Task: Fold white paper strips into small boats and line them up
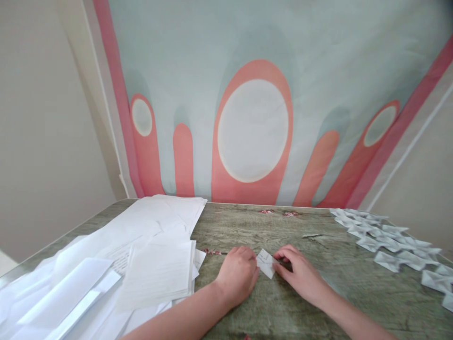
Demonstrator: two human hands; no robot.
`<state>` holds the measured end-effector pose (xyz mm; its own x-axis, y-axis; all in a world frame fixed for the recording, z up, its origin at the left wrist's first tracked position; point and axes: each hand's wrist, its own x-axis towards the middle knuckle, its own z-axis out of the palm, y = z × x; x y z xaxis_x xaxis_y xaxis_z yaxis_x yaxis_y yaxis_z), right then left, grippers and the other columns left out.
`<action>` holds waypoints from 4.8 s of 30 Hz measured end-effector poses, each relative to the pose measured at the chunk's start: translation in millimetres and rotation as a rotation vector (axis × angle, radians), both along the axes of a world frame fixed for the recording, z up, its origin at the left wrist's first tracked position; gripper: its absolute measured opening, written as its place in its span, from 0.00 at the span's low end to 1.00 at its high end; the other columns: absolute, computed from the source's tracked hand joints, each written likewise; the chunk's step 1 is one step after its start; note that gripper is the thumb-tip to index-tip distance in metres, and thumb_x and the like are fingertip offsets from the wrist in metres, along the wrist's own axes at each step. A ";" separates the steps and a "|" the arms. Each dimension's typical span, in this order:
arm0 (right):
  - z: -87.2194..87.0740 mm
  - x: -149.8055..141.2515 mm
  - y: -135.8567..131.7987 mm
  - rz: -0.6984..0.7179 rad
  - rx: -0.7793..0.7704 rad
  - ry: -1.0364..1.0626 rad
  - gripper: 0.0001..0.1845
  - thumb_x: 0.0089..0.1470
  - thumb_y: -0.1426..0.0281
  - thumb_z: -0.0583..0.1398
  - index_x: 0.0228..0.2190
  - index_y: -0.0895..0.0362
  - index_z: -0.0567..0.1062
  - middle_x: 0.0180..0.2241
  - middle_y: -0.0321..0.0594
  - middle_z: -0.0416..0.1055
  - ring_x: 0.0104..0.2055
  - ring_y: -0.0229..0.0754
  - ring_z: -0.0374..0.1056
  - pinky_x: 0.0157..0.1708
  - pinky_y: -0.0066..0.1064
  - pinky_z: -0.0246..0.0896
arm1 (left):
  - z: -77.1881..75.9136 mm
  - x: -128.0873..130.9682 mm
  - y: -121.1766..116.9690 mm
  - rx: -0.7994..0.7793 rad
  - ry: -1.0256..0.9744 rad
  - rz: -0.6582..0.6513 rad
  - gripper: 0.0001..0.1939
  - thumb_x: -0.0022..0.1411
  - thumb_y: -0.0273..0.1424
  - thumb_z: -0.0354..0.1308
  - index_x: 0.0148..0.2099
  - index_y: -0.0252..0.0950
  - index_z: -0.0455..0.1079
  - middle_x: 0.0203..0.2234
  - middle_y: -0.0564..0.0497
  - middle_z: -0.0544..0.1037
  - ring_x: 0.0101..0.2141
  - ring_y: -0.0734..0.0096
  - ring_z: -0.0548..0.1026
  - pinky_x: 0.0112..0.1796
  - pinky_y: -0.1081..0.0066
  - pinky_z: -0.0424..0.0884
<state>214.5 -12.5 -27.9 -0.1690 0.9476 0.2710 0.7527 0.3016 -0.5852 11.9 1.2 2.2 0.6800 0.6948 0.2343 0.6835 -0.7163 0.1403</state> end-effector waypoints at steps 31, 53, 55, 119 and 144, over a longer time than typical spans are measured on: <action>19.2 -26.1 -19.4 0.101 -0.148 0.446 0.09 0.51 0.63 0.58 0.28 0.56 0.68 0.24 0.31 0.63 0.27 0.37 0.60 0.28 0.27 0.56 | -5.7 16.2 -4.3 -1.107 -1.260 -0.094 0.13 0.50 0.34 0.63 0.31 0.31 0.64 0.30 0.51 0.71 0.32 0.73 0.69 0.35 0.73 0.63; 4.7 -8.4 -12.8 0.173 0.395 -0.375 0.08 0.51 0.80 0.54 0.27 0.55 0.68 0.29 0.36 0.67 0.33 0.41 0.61 0.36 0.33 0.51 | -1.6 2.6 -2.8 -0.057 -0.282 0.069 0.06 0.50 0.22 0.55 0.30 0.38 0.68 0.28 0.54 0.73 0.34 0.69 0.68 0.36 0.70 0.58; 3.7 -7.4 -11.6 0.188 0.368 -0.370 0.08 0.51 0.79 0.55 0.27 0.55 0.69 0.29 0.36 0.67 0.34 0.41 0.61 0.37 0.33 0.51 | -2.5 2.3 -1.5 -0.069 -0.247 0.063 0.05 0.51 0.23 0.56 0.29 0.38 0.68 0.27 0.54 0.73 0.33 0.69 0.69 0.35 0.70 0.58; 7.4 -4.5 9.6 0.002 0.017 -0.120 0.10 0.49 0.64 0.59 0.21 0.55 0.68 0.26 0.33 0.66 0.31 0.39 0.64 0.32 0.31 0.52 | -4.5 2.7 10.8 -0.068 -0.169 0.220 0.06 0.57 0.35 0.56 0.35 0.38 0.67 0.33 0.51 0.69 0.38 0.62 0.65 0.42 0.63 0.59; 4.9 -3.6 9.9 -0.010 0.010 -0.110 0.12 0.52 0.62 0.55 0.21 0.55 0.68 0.28 0.34 0.66 0.32 0.39 0.64 0.33 0.31 0.52 | -2.0 20.7 -46.5 -0.045 0.267 0.111 0.36 0.63 0.49 0.39 0.60 0.25 0.54 0.58 0.37 0.56 0.57 0.49 0.56 0.53 0.56 0.56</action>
